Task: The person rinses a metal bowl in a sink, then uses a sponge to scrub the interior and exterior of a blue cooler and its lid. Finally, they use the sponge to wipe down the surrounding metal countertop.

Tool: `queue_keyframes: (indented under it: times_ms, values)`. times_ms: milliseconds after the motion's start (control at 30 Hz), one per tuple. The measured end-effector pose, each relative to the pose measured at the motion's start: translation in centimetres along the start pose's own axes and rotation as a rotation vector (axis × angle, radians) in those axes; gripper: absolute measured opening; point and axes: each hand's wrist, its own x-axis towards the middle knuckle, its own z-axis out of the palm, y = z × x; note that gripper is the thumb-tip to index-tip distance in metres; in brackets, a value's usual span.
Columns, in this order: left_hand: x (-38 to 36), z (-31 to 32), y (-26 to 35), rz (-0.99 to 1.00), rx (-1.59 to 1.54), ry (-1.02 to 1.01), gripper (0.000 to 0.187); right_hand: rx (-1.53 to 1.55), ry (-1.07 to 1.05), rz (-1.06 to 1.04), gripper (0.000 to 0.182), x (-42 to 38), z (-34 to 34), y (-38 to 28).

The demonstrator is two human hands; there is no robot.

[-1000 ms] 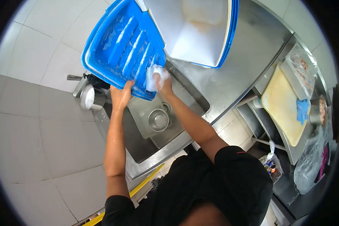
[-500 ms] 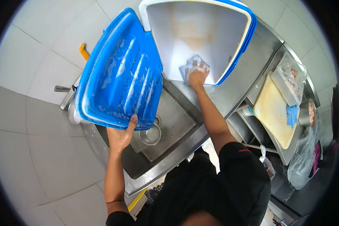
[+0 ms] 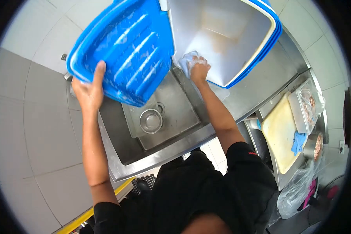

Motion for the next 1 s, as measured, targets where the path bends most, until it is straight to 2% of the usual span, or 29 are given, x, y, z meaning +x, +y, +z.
queue_keyframes:
  times_ms: [67,133,300,367,533,667,733,800,900,933,1000]
  values:
    - [2.2,-0.9,-1.6,-0.091,0.041,0.000,0.045,-0.037,-0.091,-0.089,0.036,-1.1,0.1,-2.2]
    - [3.9,-1.4,-3.3,-0.095,-0.003,0.029,0.044,-0.021,-0.109,-0.096,0.034,-1.7,-0.7,-4.2]
    - [5.0,-2.3,-6.2,-0.106,-0.091,0.063,0.045,0.027,-0.148,0.104,0.033,-0.6,-0.7,-6.0]
    - [5.2,-1.9,-6.7,-0.031,-0.174,0.086,0.041,0.063,-0.179,0.167,0.033,0.2,-0.8,-6.1]
    - [5.1,-1.9,-7.9,-0.114,-0.142,0.099,0.043,-0.068,-0.410,0.030,0.039,0.9,0.1,-7.0]
    - [5.0,-0.9,-9.2,-0.099,-0.218,0.161,0.042,-0.128,-0.341,-0.012,0.040,0.3,2.8,-7.2]
    - [4.8,-1.0,-9.1,-0.096,-0.163,0.147,0.043,-0.111,-0.384,0.002,0.037,0.6,2.9,-7.9]
    - [4.6,-1.2,-10.1,-0.131,-0.153,0.154,0.043,-0.040,-0.306,0.078,0.035,0.6,3.3,-8.8]
    - [4.2,-0.7,-10.3,-0.124,-0.216,0.176,0.044,-0.015,-0.322,0.102,0.033,1.1,2.6,-9.7]
    - [4.1,-0.7,-10.5,-0.133,-0.215,0.184,0.044,-0.020,-0.329,0.094,0.033,1.5,3.0,-9.4]
    - [3.8,-0.8,-10.6,-0.210,-0.231,0.153,0.052,-0.143,-0.387,-0.154,0.033,2.0,5.0,-8.4]
